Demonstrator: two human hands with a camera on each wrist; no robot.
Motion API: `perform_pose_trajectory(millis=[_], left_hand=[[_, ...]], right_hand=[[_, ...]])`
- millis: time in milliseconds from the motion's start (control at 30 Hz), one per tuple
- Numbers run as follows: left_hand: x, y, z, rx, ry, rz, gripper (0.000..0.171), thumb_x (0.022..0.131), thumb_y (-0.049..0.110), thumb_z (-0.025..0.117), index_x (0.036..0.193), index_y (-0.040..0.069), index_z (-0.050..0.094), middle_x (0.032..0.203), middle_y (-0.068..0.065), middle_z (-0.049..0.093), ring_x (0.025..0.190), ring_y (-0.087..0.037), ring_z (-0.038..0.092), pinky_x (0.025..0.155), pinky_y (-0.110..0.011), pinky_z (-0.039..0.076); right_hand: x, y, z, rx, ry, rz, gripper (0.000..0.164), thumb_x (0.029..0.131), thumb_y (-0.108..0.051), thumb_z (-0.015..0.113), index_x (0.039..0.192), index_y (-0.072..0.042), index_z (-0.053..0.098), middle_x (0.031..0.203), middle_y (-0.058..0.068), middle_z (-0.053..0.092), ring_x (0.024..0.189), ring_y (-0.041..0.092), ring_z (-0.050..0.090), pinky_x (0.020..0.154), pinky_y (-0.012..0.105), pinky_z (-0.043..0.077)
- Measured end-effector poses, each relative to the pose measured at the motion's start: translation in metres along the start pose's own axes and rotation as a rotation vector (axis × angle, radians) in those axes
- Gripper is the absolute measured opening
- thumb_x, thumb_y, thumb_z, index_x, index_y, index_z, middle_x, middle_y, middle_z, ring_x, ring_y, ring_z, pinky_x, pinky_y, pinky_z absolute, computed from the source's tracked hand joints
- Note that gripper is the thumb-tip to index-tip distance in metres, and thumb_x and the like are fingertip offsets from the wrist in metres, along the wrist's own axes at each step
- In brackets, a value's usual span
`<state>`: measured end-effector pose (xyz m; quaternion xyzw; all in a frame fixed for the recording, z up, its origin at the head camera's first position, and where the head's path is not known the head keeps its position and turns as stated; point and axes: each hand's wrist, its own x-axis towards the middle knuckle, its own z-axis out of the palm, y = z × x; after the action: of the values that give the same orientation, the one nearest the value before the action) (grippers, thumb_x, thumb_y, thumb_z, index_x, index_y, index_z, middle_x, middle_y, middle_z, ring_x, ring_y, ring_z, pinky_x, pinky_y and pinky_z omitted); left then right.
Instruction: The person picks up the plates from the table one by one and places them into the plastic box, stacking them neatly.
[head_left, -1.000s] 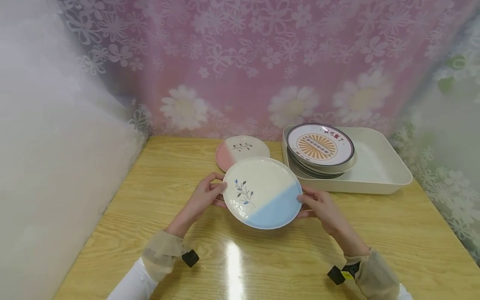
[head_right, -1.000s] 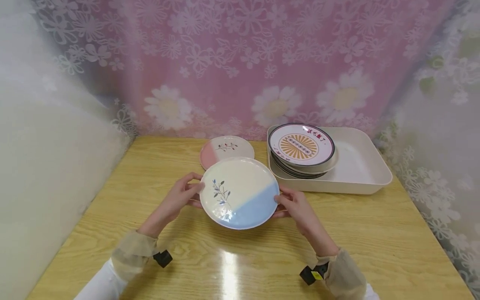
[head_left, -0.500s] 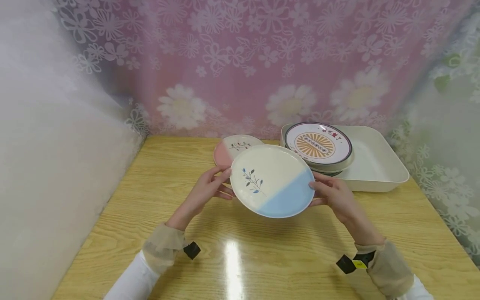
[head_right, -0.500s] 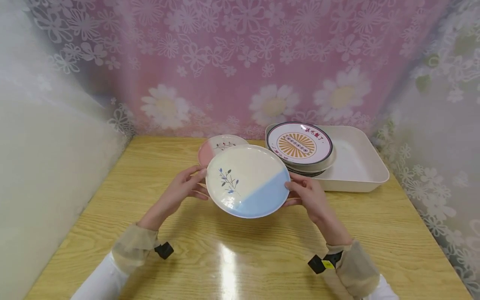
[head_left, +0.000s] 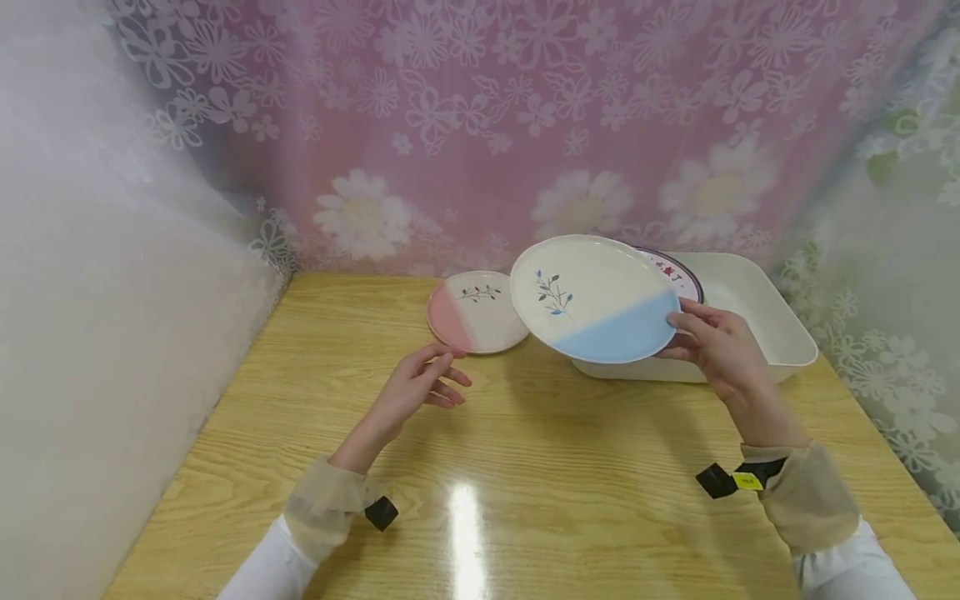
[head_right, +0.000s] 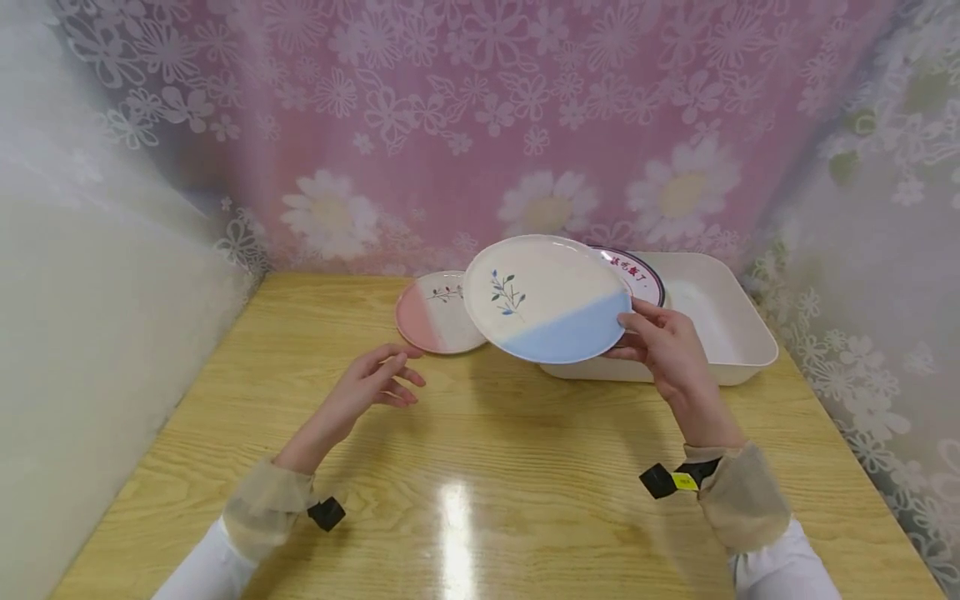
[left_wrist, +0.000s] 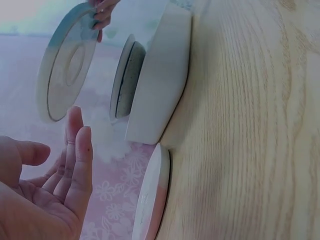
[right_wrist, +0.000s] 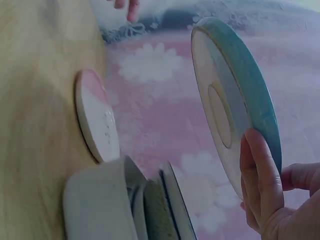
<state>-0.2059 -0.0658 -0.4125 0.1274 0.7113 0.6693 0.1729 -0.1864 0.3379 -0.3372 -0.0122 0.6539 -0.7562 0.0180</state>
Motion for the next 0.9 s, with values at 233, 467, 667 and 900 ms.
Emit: perform_pose_trajectory(millis=[233,467,667,900], left_hand=[[-0.005,-0.003,-0.004,0.005,-0.003,0.017,0.036,0.110,0.027,0.045,0.135,0.003,0.056,0.104,-0.014,0.074,0.079,-0.019,0.073,0.077,-0.037,0.062],[-0.005,-0.004,-0.005,0.000,0.005,0.012,0.034,0.110,0.026,0.046,0.134,0.005,0.058,0.104,-0.013,0.074,0.078,-0.019,0.073,0.075,-0.035,0.061],[-0.005,-0.005,-0.005,0.005,0.003,0.012,0.033,0.110,0.021,0.045,0.135,0.002,0.056,0.103,-0.013,0.074,0.078,-0.018,0.073,0.076,-0.035,0.061],[-0.004,-0.004,-0.005,0.005,0.006,0.012,0.032,0.110,0.019,0.045,0.135,0.002,0.056,0.102,-0.012,0.074,0.077,-0.017,0.073,0.076,-0.035,0.061]], right_hand=[[0.018,-0.010,-0.021,0.088,0.103,-0.005,0.074,0.102,-0.007,0.059,0.155,0.014,0.012,0.103,-0.004,0.069,0.075,0.014,0.073,0.069,0.027,0.061],[0.026,-0.007,-0.035,0.086,0.205,0.019,0.072,0.102,-0.008,0.059,0.157,0.009,0.015,0.101,-0.004,0.066,0.076,0.014,0.074,0.072,0.027,0.061],[0.024,-0.001,-0.046,0.115,0.236,0.039,0.075,0.101,-0.008,0.060,0.157,0.010,0.012,0.099,-0.003,0.066,0.079,0.013,0.074,0.073,0.027,0.061],[0.023,0.003,-0.051,0.139,0.237,0.049,0.076,0.101,-0.006,0.059,0.156,0.011,0.010,0.096,-0.001,0.067,0.077,0.015,0.075,0.073,0.029,0.062]])
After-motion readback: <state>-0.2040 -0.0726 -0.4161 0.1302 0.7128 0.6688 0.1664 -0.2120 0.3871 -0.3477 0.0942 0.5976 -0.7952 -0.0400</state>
